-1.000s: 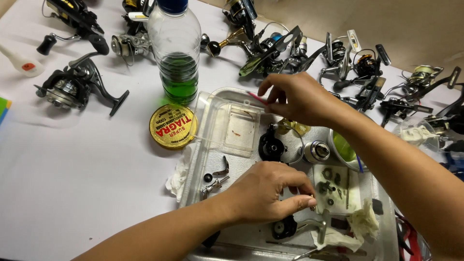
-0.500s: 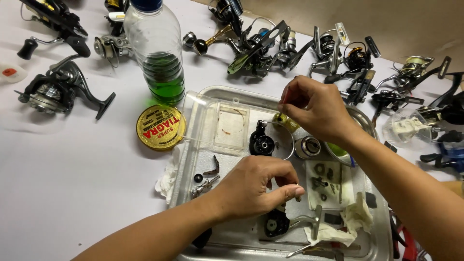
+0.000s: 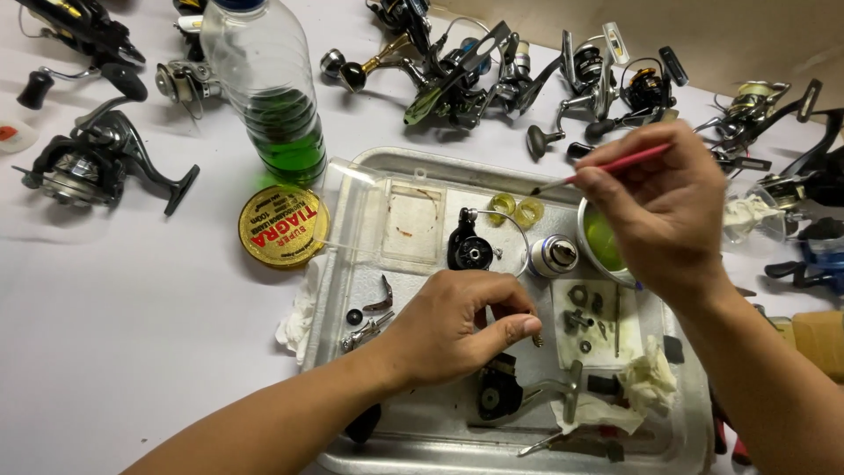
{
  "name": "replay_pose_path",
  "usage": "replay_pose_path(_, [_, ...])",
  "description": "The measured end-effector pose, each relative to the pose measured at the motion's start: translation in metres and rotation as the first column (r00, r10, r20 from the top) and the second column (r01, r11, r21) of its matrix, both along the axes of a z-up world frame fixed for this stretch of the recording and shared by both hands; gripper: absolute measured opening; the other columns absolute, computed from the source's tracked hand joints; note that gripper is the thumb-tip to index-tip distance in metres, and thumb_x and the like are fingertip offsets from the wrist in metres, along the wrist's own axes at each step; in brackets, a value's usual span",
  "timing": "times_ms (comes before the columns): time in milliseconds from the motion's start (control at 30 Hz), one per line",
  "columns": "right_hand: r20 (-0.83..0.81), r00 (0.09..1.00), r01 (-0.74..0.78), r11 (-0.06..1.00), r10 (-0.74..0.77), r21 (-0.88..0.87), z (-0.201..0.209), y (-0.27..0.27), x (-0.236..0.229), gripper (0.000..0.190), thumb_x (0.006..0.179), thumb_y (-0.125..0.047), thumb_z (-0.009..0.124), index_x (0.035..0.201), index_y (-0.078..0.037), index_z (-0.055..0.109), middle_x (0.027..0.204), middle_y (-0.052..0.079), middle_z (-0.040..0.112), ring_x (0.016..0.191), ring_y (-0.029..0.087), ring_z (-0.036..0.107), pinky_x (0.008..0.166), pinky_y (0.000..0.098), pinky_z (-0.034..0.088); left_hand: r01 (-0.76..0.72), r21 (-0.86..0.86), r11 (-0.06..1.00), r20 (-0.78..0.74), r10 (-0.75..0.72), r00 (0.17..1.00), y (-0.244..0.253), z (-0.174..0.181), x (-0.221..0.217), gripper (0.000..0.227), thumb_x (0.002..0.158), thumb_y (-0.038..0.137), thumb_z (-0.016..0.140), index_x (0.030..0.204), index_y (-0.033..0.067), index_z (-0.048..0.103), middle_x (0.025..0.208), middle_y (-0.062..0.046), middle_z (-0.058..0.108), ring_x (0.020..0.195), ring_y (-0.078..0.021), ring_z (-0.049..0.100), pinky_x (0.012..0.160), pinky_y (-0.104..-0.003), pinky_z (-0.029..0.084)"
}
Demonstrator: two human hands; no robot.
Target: Cleaning and lubricating the internal components of a fishing reel on a workbench using a brush and cleaning solution.
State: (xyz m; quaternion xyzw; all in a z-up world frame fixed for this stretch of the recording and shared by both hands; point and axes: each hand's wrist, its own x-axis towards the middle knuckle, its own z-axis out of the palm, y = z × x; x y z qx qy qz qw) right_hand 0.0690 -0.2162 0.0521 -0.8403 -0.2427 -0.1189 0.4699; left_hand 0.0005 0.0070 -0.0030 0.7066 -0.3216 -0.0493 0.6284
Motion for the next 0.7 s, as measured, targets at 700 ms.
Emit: replay_pose_path(700, [-0.146,0.986,0.157,0.751,-0.081,0.642,-0.049,-0.025,-0.131,0.022,0.097,-0.01,0.069,0.108,-0.011,0.051,0.094,0.013,0.067,0.087,0.022,0.072,0.08,0.0299,0.066,-0.022,0.034,0.999,-0.123,0.027,0.992,-0.005,0.003,-0.002,0.023,0.096,0.031,0.064,0.088,0.0112,0.074,0.083,0.0,0.075,0.074,-0.0105,0.068,0.064,-0.025,0.052])
